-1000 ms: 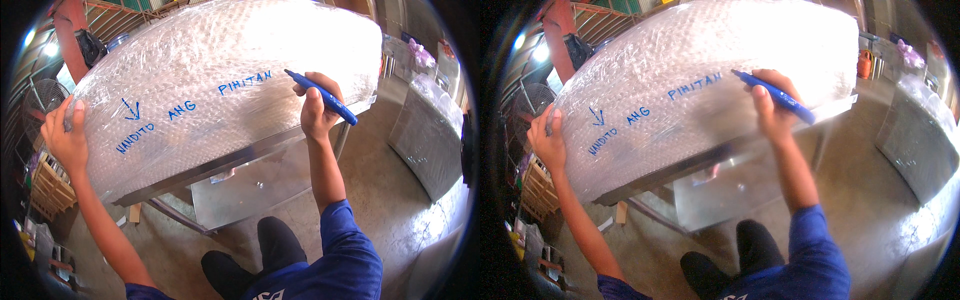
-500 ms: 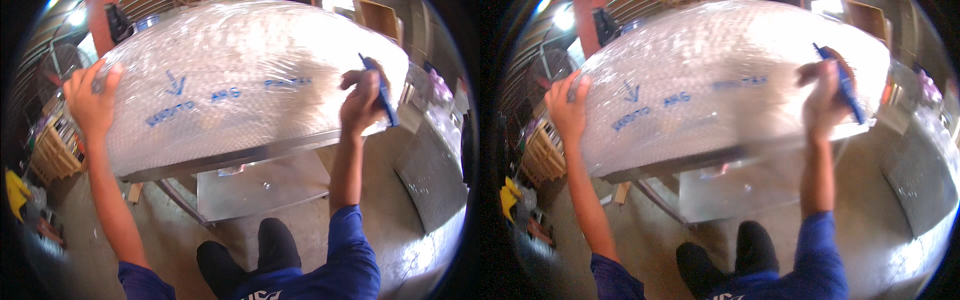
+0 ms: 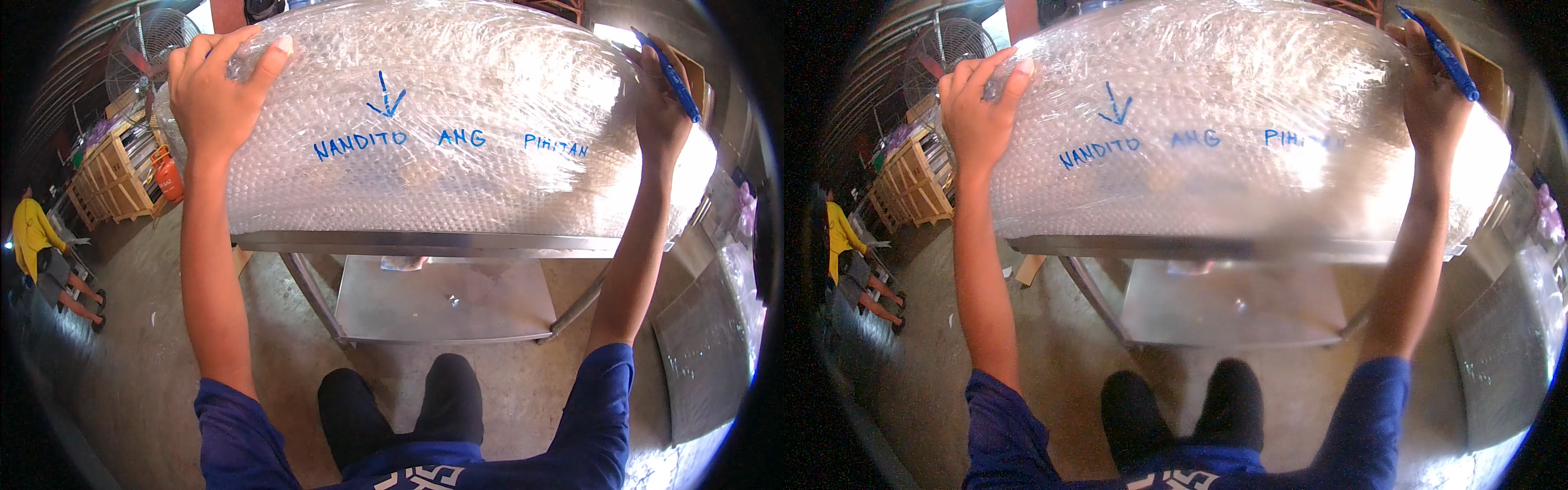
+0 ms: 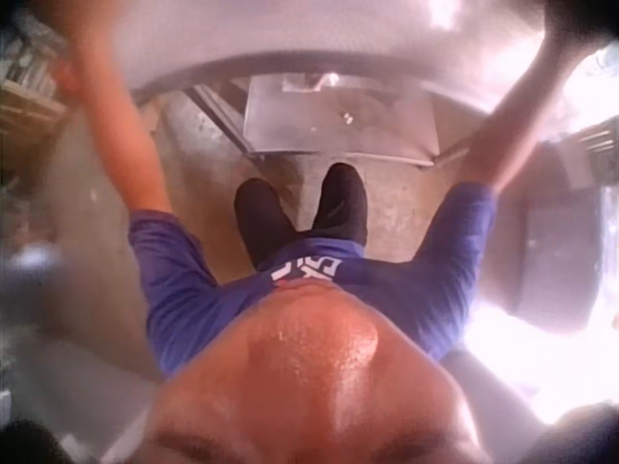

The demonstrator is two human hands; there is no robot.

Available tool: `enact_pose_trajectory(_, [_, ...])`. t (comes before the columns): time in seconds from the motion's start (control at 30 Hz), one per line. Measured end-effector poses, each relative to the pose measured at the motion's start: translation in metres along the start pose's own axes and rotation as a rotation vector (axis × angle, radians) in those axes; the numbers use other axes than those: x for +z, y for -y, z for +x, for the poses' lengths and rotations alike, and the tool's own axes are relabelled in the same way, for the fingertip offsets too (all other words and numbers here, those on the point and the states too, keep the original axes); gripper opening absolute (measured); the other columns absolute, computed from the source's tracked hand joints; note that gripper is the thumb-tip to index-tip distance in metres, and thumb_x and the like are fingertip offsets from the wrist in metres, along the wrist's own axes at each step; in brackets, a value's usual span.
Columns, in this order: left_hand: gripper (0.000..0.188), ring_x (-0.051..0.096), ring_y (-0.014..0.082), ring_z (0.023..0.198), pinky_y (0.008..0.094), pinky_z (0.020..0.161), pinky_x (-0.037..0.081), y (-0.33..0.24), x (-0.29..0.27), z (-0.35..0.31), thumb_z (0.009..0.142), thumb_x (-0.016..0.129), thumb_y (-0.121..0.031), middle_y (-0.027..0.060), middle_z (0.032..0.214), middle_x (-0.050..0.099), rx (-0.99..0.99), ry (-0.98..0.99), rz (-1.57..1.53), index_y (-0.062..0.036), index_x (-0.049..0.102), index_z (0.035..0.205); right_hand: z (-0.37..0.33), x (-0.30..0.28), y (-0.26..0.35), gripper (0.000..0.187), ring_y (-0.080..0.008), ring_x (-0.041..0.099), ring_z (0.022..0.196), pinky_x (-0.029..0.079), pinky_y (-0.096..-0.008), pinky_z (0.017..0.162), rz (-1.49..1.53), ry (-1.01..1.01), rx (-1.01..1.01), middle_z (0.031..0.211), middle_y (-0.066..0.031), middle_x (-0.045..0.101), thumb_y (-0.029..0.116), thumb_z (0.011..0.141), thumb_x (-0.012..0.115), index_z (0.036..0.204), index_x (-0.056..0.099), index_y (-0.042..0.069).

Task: The person picks up a blue marker and writes on the bubble wrap covering a large wrapped package. They write an arrow and several lines of text on the top surface, then move to the side and continue writing additional labels on the bubble wrap.

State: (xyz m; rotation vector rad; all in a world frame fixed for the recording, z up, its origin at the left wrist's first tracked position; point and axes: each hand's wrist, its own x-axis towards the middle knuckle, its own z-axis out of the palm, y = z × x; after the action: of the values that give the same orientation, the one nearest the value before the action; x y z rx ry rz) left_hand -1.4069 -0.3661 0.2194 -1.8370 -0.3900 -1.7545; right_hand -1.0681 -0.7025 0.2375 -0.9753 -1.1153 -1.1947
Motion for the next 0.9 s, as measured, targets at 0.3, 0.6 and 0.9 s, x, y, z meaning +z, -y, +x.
enact_pose_trajectory(0.3, [0.05, 0.056, 0.0241, 0.106, 0.039, 0.093, 0.048, -0.001, -0.001, 0.0, 0.083, 0.076, -0.059, 0.0017, 0.104, 0.068, -0.014, 0.02, -0.031, -0.0175, 0.08, 0.11, -0.004, 0.0, -0.011, 0.033, -0.0218, 0.075, 0.098, 0.06, -0.0302, 0.086, -0.061, -0.025, -0.019, 0.111, -0.0144, 0.074, 0.02, 0.101, 0.069, 0.123, 0.068, -0.004])
enact_pose_trajectory(0.6, [0.049, 0.056, 0.0235, 0.106, 0.0386, 0.094, 0.047, -0.004, -0.004, 0.0, 0.084, 0.075, -0.058, 0.0008, 0.106, 0.068, -0.059, 0.06, -0.027, -0.0179, 0.079, 0.113, -0.007, -0.003, -0.004, 0.037, -0.0219, 0.075, 0.103, 0.059, -0.0302, 0.089, -0.098, 0.016, 0.014, 0.109, -0.0159, 0.076, 0.024, 0.103, 0.065, 0.13, 0.063, -0.001])
enact_pose_trajectory(0.9, [0.05, 0.056, 0.0236, 0.11, 0.0389, 0.097, 0.046, -0.004, -0.005, 0.001, 0.085, 0.073, -0.059, 0.0013, 0.109, 0.068, -0.083, 0.084, -0.024, -0.0193, 0.079, 0.115, -0.011, -0.006, -0.007, 0.033, -0.0227, 0.075, 0.105, 0.06, -0.0305, 0.089, 0.011, 0.034, 0.025, 0.112, -0.0162, 0.075, 0.02, 0.102, 0.066, 0.128, 0.065, -0.002])
